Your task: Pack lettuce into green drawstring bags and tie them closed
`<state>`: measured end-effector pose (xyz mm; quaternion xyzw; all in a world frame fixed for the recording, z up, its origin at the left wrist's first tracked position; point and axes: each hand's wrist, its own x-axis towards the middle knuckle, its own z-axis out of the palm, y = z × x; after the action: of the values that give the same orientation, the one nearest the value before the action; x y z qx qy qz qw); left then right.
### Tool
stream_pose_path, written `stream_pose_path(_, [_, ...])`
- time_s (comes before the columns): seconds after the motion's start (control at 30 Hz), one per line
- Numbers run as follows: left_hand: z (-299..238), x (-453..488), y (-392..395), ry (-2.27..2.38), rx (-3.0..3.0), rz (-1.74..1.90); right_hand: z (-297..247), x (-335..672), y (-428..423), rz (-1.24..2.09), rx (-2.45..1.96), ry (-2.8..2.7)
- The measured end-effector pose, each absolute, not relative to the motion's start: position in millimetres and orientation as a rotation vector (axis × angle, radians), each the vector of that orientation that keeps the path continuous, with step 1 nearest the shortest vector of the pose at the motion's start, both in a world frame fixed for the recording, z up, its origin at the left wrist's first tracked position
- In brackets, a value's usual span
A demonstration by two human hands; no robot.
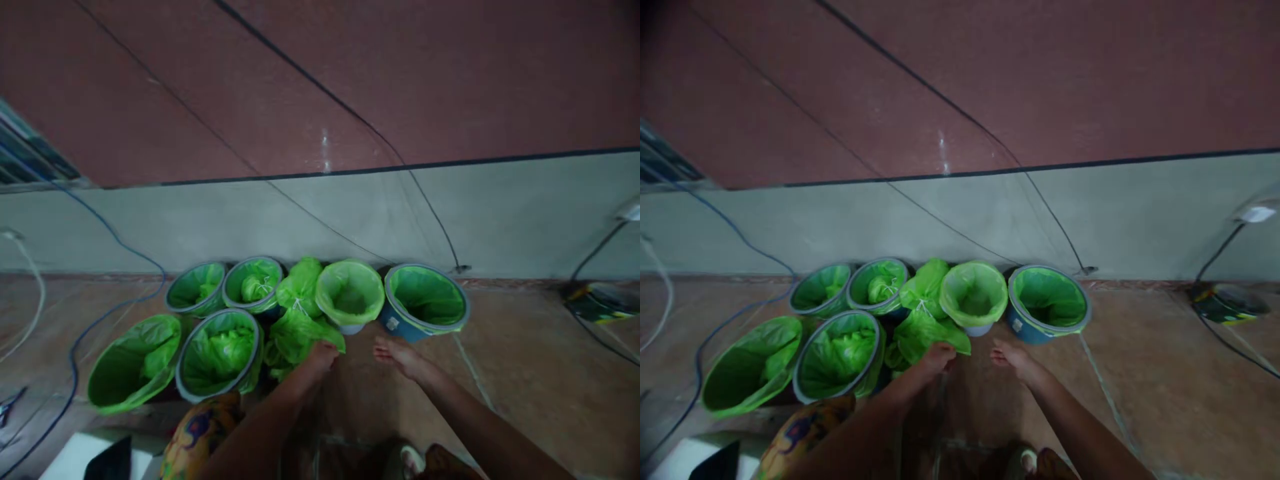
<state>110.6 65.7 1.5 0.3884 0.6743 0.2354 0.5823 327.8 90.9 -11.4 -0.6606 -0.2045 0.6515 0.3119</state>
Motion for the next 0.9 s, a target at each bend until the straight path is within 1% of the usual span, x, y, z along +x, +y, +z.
stream_pose_path(0.13, [40, 59, 68, 1.611, 0.957, 0.585, 24, 264, 86, 1.898, -1.644, -0.940])
stream_pose_path(0.23, [66, -1, 65, 1.656, 0.931, 0.673, 40, 214, 81, 1.916, -1.597, -1.180])
stream_pose_path(0.33, [77, -73, 48, 1.741, 0.835, 0.790, 41, 164, 75, 1.904, -1.649, -1.269])
stream_pose_path(0.5, [60, -176, 20, 1.981, 0.684, 0.904, 33, 80, 86, 1.814, -1.688, -1.275])
stream_pose_path(0.63, [46, -222, 37, 2.196, 0.837, 0.965, 27, 15, 128, 1.757, -1.697, -1.175])
stream_pose_path(0.77, [41, -228, 41, 2.321, 0.834, 1.003, 7, -39, 176, 1.720, -1.818, -1.006])
stream_pose_path(0.9, [17, -194, -20, 2.409, 0.464, 1.126, -21, -73, 205, 1.730, -1.927, -0.847])
